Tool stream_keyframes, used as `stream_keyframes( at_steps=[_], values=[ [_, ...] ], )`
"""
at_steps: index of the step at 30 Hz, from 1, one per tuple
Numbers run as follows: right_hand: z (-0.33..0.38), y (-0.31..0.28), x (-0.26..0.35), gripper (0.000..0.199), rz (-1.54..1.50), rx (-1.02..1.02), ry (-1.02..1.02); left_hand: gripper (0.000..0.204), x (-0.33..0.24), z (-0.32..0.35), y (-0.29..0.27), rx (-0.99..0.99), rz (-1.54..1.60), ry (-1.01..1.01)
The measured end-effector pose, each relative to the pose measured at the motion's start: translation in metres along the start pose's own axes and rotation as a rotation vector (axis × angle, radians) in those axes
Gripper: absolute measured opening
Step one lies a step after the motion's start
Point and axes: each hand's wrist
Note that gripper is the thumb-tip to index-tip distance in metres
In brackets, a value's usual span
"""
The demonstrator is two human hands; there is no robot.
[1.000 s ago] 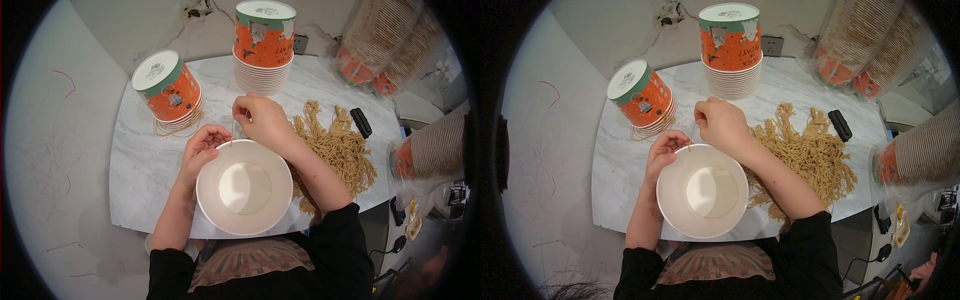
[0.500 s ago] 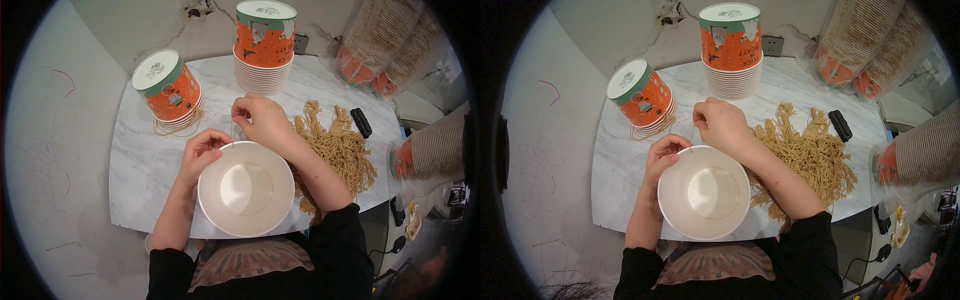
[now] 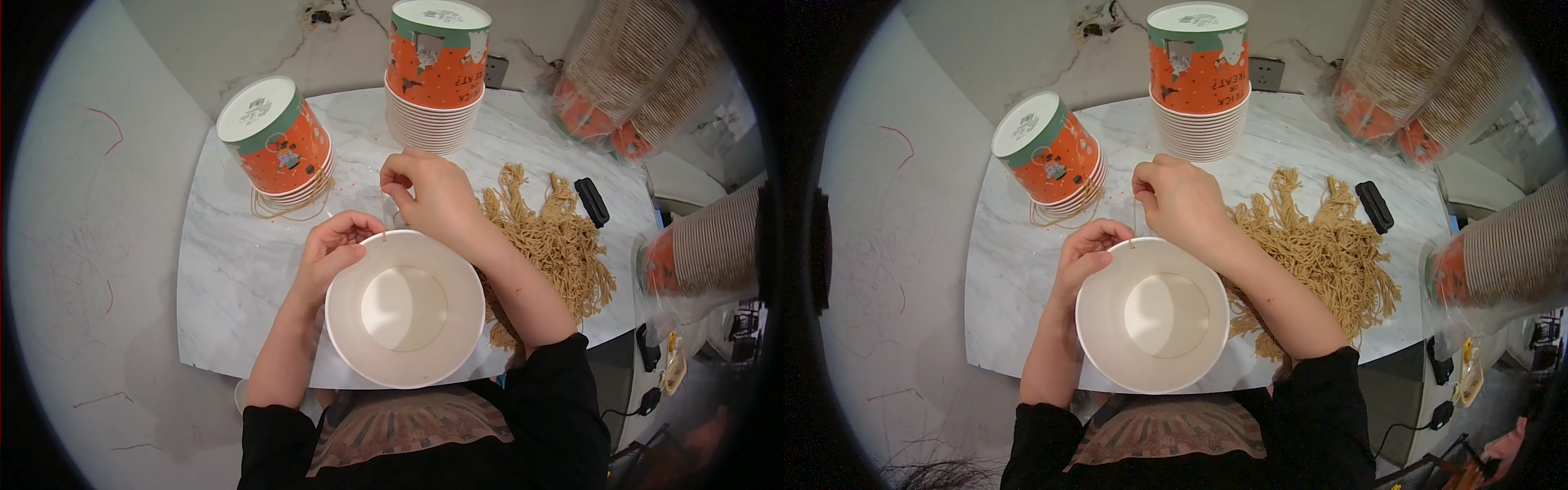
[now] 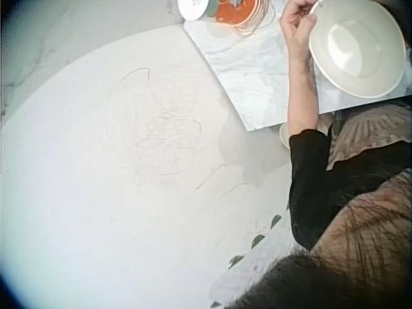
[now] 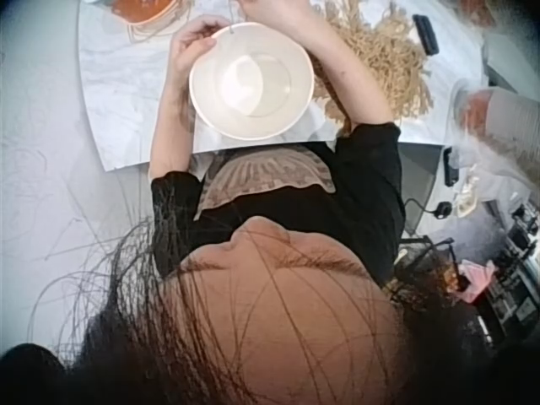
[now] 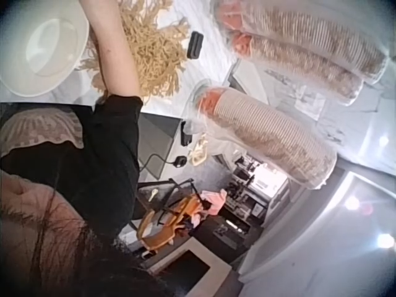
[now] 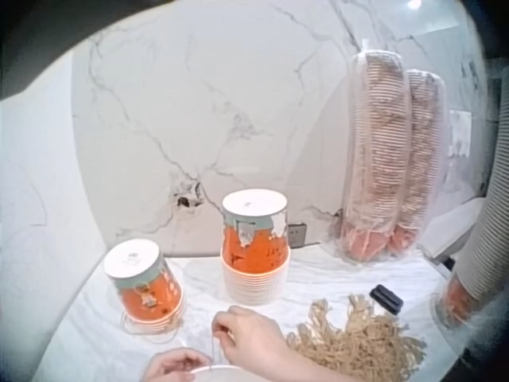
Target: Threading string handles into pre-punched holes of festive paper buckets.
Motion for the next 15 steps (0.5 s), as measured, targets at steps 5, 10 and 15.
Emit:
stream_keyframes(
  at_steps=[5,10,15],
  values=[
    [-0.0004,0.0008,0.001,0.006,-0.011,-0.001,-0.006,0.034,0.0026,0.0,-0.0014,-0.001,0.03,-0.009],
    [0.0004,0.0027,0.0009,0.005,-0.017,-0.018,-0.028,0.035,0.0027,0.0003,0.0003,-0.004,0.073,-0.037],
    [-0.0004,0.0,0.0056,0.005,0.029,-0.039,-0.043,0.036,0.0046,-0.0009,0.0039,-0.038,0.158,-0.07]
  ],
)
Point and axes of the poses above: each hand's wrist, its own z-axis away from the middle knuckle, its own y-axis out of the palm, x = y × z, and after that the axes turned 8 degrees about -y, right-handed
